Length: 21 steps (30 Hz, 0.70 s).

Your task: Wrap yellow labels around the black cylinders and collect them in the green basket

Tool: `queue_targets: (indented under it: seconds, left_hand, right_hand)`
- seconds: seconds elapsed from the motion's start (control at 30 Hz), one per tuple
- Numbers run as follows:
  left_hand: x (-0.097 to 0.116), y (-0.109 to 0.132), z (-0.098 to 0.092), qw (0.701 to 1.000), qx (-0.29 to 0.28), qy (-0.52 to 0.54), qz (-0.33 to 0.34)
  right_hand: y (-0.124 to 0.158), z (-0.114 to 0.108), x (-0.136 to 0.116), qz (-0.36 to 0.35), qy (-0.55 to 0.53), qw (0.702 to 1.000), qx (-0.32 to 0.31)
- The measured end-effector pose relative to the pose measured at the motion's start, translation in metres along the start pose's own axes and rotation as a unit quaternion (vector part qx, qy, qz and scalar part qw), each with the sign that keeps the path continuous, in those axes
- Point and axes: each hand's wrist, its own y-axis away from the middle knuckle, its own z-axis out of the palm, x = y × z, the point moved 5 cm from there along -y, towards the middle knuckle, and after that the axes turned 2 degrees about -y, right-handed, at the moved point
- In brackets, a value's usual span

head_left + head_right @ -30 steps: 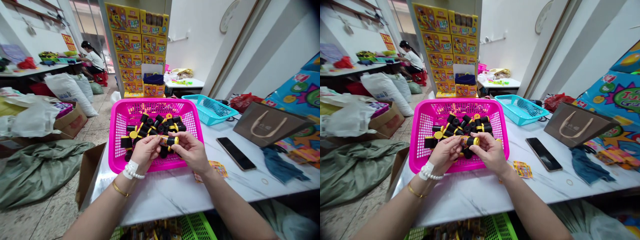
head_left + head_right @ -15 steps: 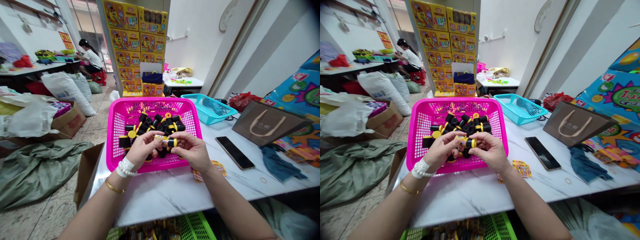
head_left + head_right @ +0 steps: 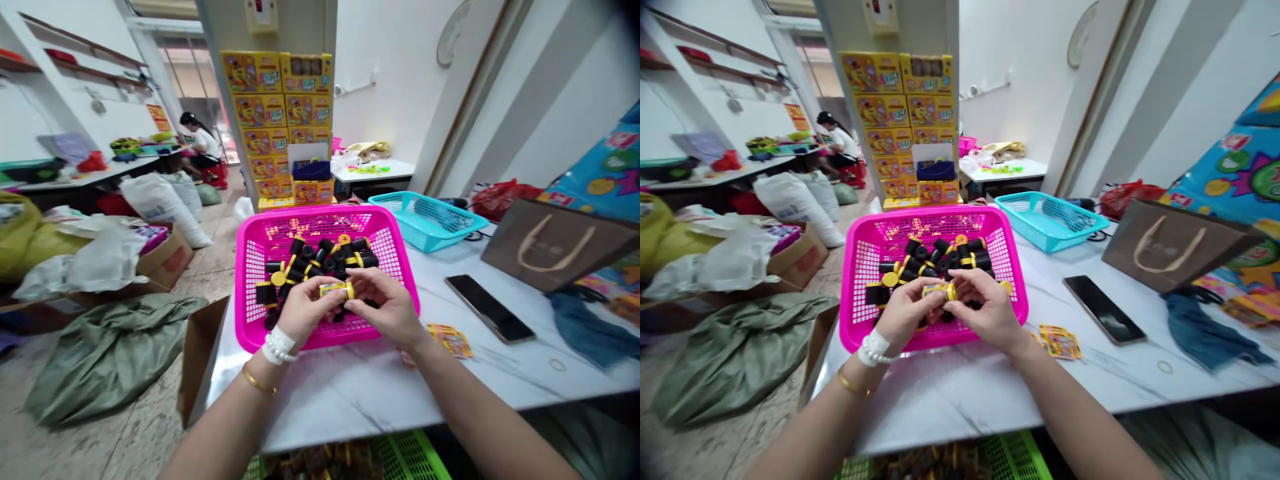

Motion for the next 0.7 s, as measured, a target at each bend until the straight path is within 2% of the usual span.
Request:
queue_targets:
  seconds: [0.1, 0.17, 0.23, 0.33, 0.4, 0.47, 0.53, 0.6, 0.7]
  left_hand:
    - [-0.003, -0.006, -0.004, 0.999, -0.040, 0.004, -0.018]
    - [-0.004, -0.008, -0.007, 0.998, -0.048, -0.013, -0.025]
    - [-0.003, -0.007, -0.007, 0.998, -0.043, -0.037, -0.010]
    - [0.006, 0.001, -0.003, 0.992, -0.013, -0.102, 0.068]
    - [0.017, 0.008, 0.001, 0.973, 0.018, -0.178, 0.148]
    - [0.025, 0.015, 0.006, 0.946, 0.031, -0.239, 0.217]
    - [0.027, 0.017, 0.010, 0.934, 0.024, -0.259, 0.245]
    - [0.024, 0.014, 0.008, 0.942, 0.026, -0.239, 0.234]
    - [0.011, 0.003, -0.003, 0.973, 0.039, -0.168, 0.152]
  right_hand:
    - [-0.002, -0.005, 0.000, -0.024, 0.041, 0.999, 0.010]
    - [-0.002, -0.006, -0.001, -0.039, 0.072, 0.997, 0.005]
    - [-0.001, -0.005, 0.002, -0.023, 0.060, 0.998, 0.004]
    - [0.001, -0.007, 0.009, 0.049, -0.043, 0.997, 0.041]
    - [0.002, -0.006, 0.015, 0.113, -0.120, 0.985, 0.059]
    - [0.002, -0.003, 0.020, 0.174, -0.172, 0.968, 0.053]
    - [0.002, 0.000, 0.024, 0.210, -0.201, 0.956, 0.042]
    - [0.002, 0.002, 0.027, 0.204, -0.212, 0.955, 0.037]
    - [-0.001, 0.000, 0.026, 0.113, -0.182, 0.976, 0.047]
